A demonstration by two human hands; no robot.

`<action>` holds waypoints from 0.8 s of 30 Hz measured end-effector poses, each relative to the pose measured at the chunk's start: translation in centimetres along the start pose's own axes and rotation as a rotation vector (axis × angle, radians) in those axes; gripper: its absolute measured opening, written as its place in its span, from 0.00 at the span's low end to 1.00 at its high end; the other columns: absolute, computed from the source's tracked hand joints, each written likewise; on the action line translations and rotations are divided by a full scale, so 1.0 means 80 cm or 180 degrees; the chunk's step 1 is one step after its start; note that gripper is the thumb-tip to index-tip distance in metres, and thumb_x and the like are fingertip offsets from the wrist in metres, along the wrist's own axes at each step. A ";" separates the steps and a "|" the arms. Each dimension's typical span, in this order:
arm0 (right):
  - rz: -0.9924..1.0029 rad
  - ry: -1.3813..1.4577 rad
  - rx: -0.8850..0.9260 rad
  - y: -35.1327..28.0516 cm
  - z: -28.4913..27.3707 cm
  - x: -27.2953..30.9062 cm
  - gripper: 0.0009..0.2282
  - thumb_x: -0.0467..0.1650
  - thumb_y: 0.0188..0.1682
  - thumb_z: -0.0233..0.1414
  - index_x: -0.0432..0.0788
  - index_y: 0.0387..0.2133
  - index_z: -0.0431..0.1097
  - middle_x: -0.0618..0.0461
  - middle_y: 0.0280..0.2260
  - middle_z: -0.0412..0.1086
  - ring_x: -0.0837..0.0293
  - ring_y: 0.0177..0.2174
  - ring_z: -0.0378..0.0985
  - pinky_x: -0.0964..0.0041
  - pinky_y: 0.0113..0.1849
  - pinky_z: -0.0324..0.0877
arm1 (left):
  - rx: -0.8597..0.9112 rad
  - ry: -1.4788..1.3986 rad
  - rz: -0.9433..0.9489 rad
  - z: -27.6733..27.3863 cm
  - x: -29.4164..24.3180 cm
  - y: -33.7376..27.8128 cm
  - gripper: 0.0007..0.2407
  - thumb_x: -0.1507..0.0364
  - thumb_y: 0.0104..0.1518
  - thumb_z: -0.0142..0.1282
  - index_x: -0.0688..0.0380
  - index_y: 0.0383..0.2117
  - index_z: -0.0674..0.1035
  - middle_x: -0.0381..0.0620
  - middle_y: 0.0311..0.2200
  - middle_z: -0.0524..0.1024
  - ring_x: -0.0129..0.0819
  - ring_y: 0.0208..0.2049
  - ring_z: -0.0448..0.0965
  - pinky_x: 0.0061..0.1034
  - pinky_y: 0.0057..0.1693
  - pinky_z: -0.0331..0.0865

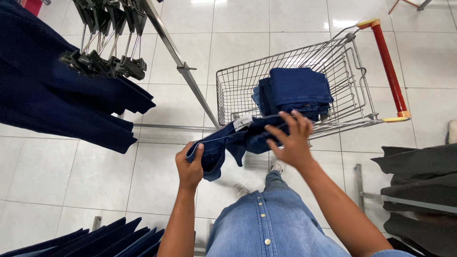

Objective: The person takes folded jeans from a shopping cart, attaches them to hangers, and places the hangers onto a clothing rack.

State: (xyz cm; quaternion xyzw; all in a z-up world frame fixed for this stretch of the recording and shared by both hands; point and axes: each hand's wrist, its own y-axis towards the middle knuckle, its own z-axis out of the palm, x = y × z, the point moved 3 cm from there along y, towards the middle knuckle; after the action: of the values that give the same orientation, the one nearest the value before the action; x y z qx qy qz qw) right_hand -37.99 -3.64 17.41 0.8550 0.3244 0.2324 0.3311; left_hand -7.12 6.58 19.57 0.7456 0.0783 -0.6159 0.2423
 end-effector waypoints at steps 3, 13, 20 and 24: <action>-0.0143 -0.0278 0.0041 -0.028 0.041 0.019 0.14 0.36 0.39 0.60 0.62 0.40 0.75 0.53 0.55 0.64 0.43 0.56 0.59 0.44 0.55 0.44 | 0.0070 0.0029 -0.0004 0.005 -0.002 -0.004 0.08 0.76 0.63 0.54 0.59 0.29 0.85 0.47 0.18 0.79 0.26 0.24 0.71 0.29 0.35 0.68; -0.0413 0.0557 -0.0378 -0.027 0.050 0.067 0.03 0.29 0.51 0.57 0.52 0.33 0.78 0.52 0.38 0.71 0.52 0.39 0.75 0.54 0.43 0.65 | 0.0326 -0.0021 0.0145 0.004 -0.057 -0.005 0.08 0.76 0.63 0.53 0.59 0.31 0.86 0.49 0.19 0.80 0.27 0.23 0.73 0.28 0.34 0.69; -0.0019 0.0803 0.0286 -0.046 0.085 0.030 0.12 0.36 0.49 0.59 0.49 0.45 0.74 0.54 0.28 0.76 0.51 0.23 0.79 0.56 0.28 0.75 | 0.0707 -0.0155 0.0117 -0.001 -0.036 -0.016 0.07 0.76 0.61 0.55 0.61 0.33 0.86 0.53 0.23 0.83 0.36 0.27 0.82 0.33 0.37 0.73; -0.0679 0.1077 0.0305 -0.012 0.056 0.047 0.09 0.38 0.53 0.54 0.46 0.37 0.74 0.54 0.22 0.68 0.52 0.20 0.74 0.58 0.23 0.70 | 0.0879 -0.0187 0.0067 -0.003 -0.037 -0.019 0.07 0.77 0.60 0.54 0.62 0.33 0.86 0.54 0.24 0.85 0.41 0.28 0.84 0.37 0.40 0.75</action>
State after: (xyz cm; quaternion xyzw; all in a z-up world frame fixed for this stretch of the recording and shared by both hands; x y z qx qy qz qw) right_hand -33.09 -2.27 14.42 0.7794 0.4748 0.3207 0.2536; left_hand -8.21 8.57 22.00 0.7542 -0.0221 -0.6398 0.1461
